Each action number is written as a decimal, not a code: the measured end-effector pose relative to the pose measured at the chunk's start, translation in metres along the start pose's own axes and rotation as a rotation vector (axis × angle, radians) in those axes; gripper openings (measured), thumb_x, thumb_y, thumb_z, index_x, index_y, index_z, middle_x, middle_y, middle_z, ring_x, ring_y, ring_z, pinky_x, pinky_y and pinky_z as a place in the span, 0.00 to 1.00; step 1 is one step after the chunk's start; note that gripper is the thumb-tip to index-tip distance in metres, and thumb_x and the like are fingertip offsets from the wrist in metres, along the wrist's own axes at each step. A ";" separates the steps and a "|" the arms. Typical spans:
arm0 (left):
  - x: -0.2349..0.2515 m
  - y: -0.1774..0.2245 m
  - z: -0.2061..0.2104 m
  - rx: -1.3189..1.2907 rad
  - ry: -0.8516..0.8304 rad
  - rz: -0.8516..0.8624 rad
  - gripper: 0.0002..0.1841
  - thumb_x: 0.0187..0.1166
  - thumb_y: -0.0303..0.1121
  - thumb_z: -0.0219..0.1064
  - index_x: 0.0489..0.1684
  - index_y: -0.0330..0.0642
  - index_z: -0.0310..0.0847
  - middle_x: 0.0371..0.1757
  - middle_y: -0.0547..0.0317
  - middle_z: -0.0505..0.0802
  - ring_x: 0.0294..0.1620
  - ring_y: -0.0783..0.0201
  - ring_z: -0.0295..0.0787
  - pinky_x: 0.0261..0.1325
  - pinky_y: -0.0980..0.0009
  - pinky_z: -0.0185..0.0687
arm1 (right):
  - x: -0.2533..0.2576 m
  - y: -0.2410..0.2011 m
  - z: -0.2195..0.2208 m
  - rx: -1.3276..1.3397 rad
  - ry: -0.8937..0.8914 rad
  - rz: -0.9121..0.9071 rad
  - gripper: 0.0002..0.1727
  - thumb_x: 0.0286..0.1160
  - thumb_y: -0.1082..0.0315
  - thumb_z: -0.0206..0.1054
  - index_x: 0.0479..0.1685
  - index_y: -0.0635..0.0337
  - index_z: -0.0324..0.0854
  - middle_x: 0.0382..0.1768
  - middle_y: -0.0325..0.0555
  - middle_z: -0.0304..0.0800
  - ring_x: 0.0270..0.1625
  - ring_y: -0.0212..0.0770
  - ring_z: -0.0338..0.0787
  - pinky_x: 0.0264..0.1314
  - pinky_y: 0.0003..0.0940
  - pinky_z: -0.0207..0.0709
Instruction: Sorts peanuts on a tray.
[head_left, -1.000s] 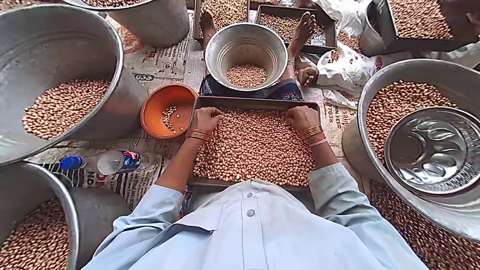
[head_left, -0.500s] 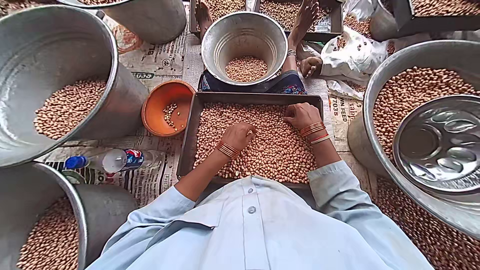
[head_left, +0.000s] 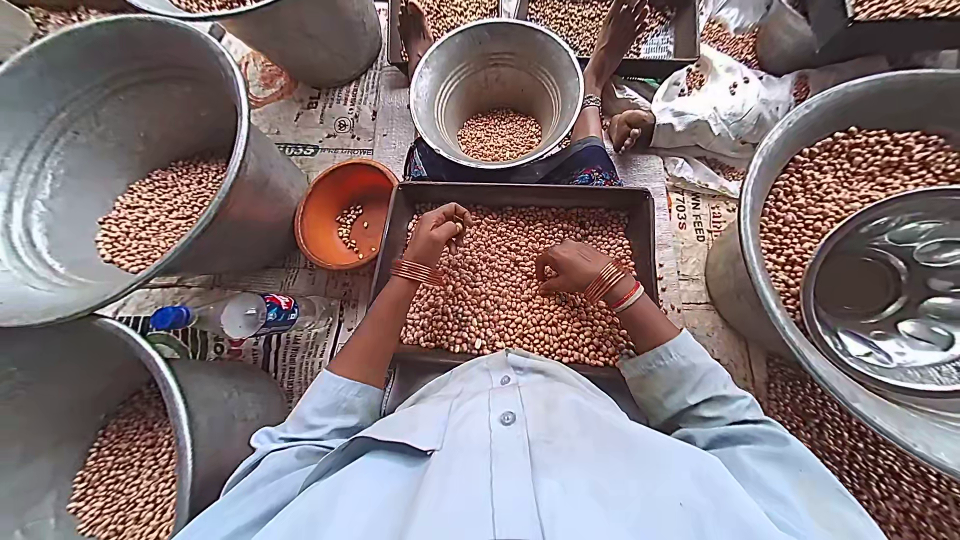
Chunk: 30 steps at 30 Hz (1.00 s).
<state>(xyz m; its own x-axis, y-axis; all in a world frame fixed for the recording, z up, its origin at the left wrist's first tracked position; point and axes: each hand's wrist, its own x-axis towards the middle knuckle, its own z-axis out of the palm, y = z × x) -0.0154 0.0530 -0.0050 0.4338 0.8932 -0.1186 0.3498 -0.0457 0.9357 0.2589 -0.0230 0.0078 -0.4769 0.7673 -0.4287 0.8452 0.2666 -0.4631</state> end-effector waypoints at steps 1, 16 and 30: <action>0.000 0.001 -0.008 0.007 0.010 -0.011 0.16 0.75 0.26 0.48 0.48 0.38 0.84 0.33 0.63 0.89 0.25 0.74 0.82 0.28 0.76 0.78 | 0.001 0.000 0.002 0.004 -0.016 -0.001 0.13 0.70 0.55 0.80 0.46 0.52 0.92 0.40 0.50 0.94 0.47 0.55 0.93 0.52 0.62 0.82; -0.025 0.005 0.008 0.854 -0.116 -0.064 0.12 0.83 0.30 0.67 0.57 0.47 0.94 0.57 0.42 0.95 0.62 0.39 0.91 0.67 0.35 0.80 | 0.000 0.015 -0.026 0.586 0.513 0.058 0.06 0.78 0.68 0.64 0.43 0.55 0.86 0.24 0.35 0.80 0.24 0.30 0.74 0.32 0.35 0.68; -0.033 0.038 -0.079 0.991 0.460 0.027 0.12 0.76 0.29 0.70 0.55 0.37 0.89 0.62 0.29 0.87 0.72 0.27 0.78 0.76 0.31 0.65 | 0.045 -0.033 -0.001 -0.118 0.267 0.182 0.12 0.79 0.62 0.68 0.51 0.57 0.90 0.47 0.58 0.94 0.52 0.63 0.93 0.48 0.65 0.82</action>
<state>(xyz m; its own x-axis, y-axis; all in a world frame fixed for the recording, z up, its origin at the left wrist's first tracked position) -0.0822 0.0572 0.0604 0.1716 0.9589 0.2261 0.9475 -0.2235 0.2286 0.2102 0.0035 0.0045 -0.2494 0.9298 -0.2708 0.9401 0.1653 -0.2980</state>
